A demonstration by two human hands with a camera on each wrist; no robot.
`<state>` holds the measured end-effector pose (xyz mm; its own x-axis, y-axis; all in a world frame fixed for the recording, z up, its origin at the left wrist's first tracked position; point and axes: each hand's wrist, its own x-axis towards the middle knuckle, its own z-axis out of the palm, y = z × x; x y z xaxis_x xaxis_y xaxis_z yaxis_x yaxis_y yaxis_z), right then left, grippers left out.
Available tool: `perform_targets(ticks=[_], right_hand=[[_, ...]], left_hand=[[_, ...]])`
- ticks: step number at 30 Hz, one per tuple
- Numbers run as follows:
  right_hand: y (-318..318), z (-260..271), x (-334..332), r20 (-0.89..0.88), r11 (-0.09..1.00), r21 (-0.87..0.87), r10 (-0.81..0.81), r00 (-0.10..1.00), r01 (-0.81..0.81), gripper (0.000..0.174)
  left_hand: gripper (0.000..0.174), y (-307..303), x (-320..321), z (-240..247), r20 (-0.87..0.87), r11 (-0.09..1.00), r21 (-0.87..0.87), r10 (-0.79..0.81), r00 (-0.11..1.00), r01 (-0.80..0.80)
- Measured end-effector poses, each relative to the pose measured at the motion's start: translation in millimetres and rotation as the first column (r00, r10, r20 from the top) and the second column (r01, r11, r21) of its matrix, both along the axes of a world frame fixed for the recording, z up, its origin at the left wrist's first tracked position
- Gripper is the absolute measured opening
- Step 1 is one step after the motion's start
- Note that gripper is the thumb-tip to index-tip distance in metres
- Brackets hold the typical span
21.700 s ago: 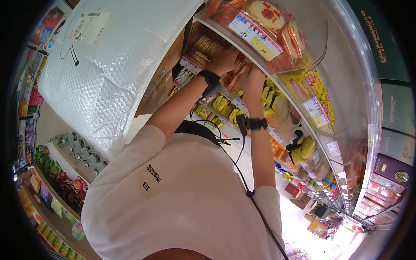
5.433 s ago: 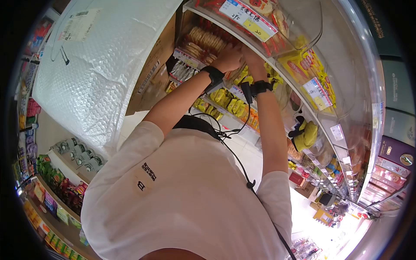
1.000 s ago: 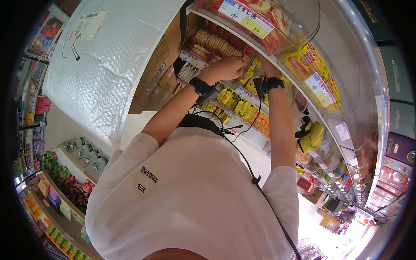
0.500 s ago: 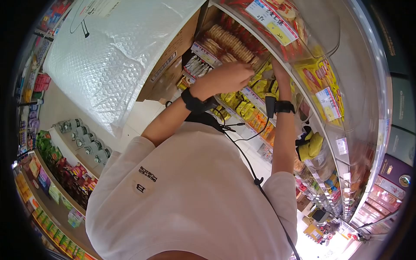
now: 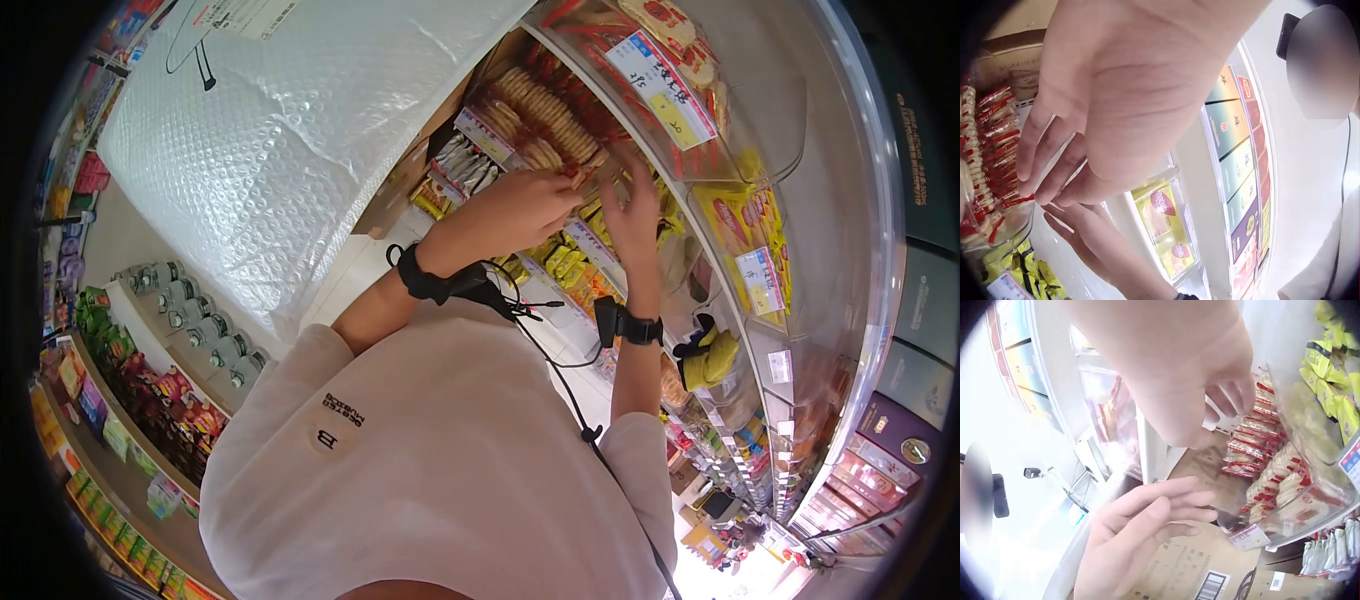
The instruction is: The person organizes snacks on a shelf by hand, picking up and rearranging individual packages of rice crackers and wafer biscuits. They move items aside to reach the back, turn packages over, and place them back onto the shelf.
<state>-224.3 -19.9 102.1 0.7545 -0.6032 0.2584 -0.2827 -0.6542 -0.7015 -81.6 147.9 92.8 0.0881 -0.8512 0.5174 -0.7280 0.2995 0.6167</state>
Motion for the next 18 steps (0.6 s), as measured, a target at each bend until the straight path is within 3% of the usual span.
perform_targets(ticks=[4,7,10,13,16,18], right_hand=[[38,36,3,-0.055,0.950,0.230,0.230,0.972,-0.212,0.030],[60,66,1,-0.073,0.967,0.170,0.206,0.976,-0.191,0.028],[70,83,-8,-0.053,0.987,0.125,0.104,0.993,-0.097,0.029],[81,98,-14,0.002,0.992,0.060,0.110,0.994,-0.110,0.028],[88,107,-20,0.032,0.981,0.119,0.149,0.988,-0.152,0.029],[88,109,-30,0.024,0.975,0.137,0.173,0.985,-0.175,0.025]], left_hand=[[0.008,6,-2,8,-0.104,0.995,-0.094,-0.041,0.994,0.032],[0.009,5,-1,14,-0.131,0.970,-0.235,-0.087,0.987,0.054],[0.015,13,-3,37,-0.201,0.938,-0.340,-0.005,0.980,-0.065],[0.020,9,0,52,-0.266,0.907,-0.387,0.062,0.962,-0.165],[0.028,-2,9,65,-0.216,0.859,-0.460,0.135,0.967,-0.223],[0.021,-4,8,80,-0.259,0.857,-0.421,0.202,0.945,-0.298]])
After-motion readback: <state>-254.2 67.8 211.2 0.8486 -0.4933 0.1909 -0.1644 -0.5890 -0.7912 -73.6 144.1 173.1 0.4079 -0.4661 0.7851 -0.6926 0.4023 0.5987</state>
